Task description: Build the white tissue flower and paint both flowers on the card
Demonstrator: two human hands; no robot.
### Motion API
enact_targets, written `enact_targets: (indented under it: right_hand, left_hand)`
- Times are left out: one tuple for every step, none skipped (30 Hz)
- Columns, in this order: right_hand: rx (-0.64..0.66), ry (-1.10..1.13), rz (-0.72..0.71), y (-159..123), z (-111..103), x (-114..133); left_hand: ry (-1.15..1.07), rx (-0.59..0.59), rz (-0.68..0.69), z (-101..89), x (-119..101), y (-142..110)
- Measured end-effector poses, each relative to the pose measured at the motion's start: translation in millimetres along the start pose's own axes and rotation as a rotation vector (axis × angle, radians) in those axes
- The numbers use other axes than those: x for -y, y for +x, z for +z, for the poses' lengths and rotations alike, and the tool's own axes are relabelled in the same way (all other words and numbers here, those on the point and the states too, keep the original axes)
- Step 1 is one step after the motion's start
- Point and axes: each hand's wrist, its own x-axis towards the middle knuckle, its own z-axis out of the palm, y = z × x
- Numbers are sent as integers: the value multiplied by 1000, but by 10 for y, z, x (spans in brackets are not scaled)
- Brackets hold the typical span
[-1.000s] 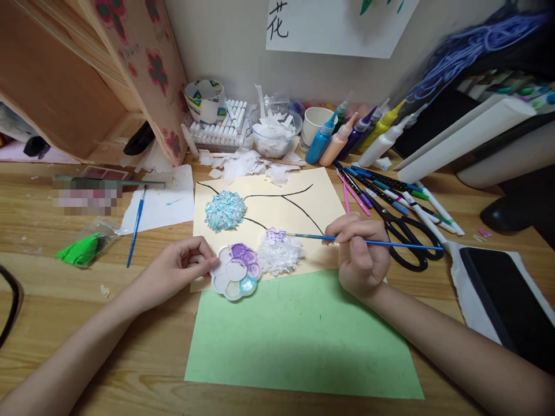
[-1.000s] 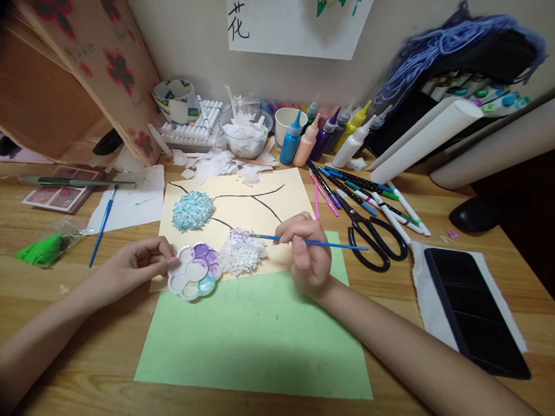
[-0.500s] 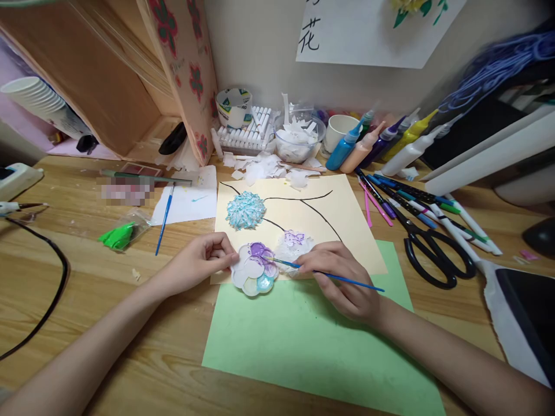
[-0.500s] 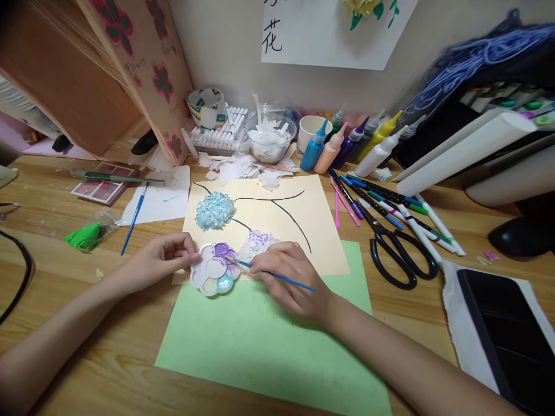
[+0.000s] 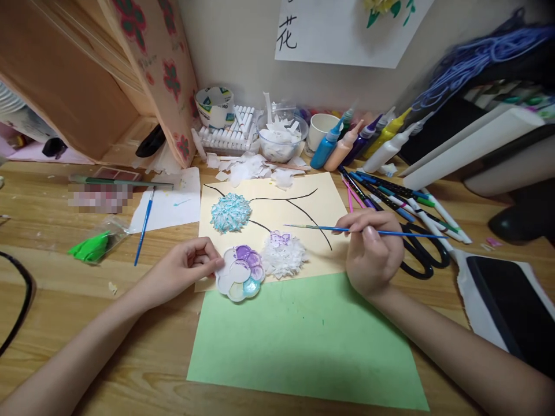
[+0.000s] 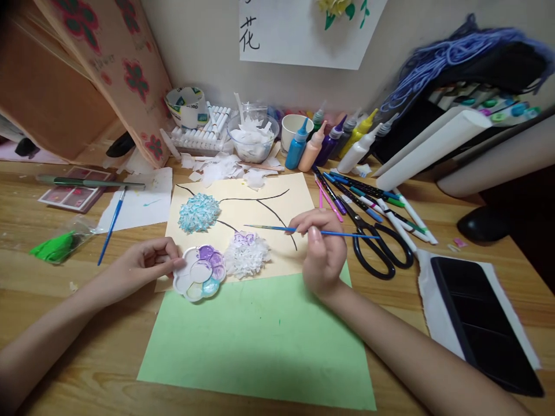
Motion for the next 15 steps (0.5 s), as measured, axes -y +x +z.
enact_targets:
  right_hand:
    - [-13,-11,-5,25,-11,-33]
    - [-18,-34,-23,43,-22,-58]
    - [-21,-61,-46,53,-31,-73]
    - [-25,-83,-67,56,-38,-80]
    - [-27,-92,-83,53,-42,-81]
    - [-21,-92,-95,46,-43,-79]
    - [-11,-87,-102,36,-42,-75]
    - [4,-81,-107,27,-41,-71]
    - [19,-77,-111,18,-39,-69]
    - [32,-82,-111,11,-38,-68]
    - [42,-91,-108,6,-38,-70]
    - [49,-100,-104,2,-38,-72]
    - [56,-106,-100,-1,-39,-74]
    - [62,-111,-95,-3,-39,-76]
    - [66,-116,-89,-5,-40,-76]
  left_hand:
    - [0,3,-3,-3,5,3]
    - [2,4,-6,-7,12,7]
    - [5,5,-10,-11,21,10]
    - [9,8,-12,-15,31,14]
    - [13,11,-10,-19,41,18]
    - [18,16,-8,-23,51,21]
    - [23,20,-7,-27,58,23]
    - [27,24,-7,-29,63,25]
    - [29,27,-8,-32,65,25]
    - [31,27,-9,-33,65,25]
    - [33,25,-10,-34,64,23]
    - [37,23,-12,-35,62,20]
    - [40,21,-12,-35,60,17]
    - [43,21,-12,-36,60,14]
    - [43,20,-12,-36,62,12]
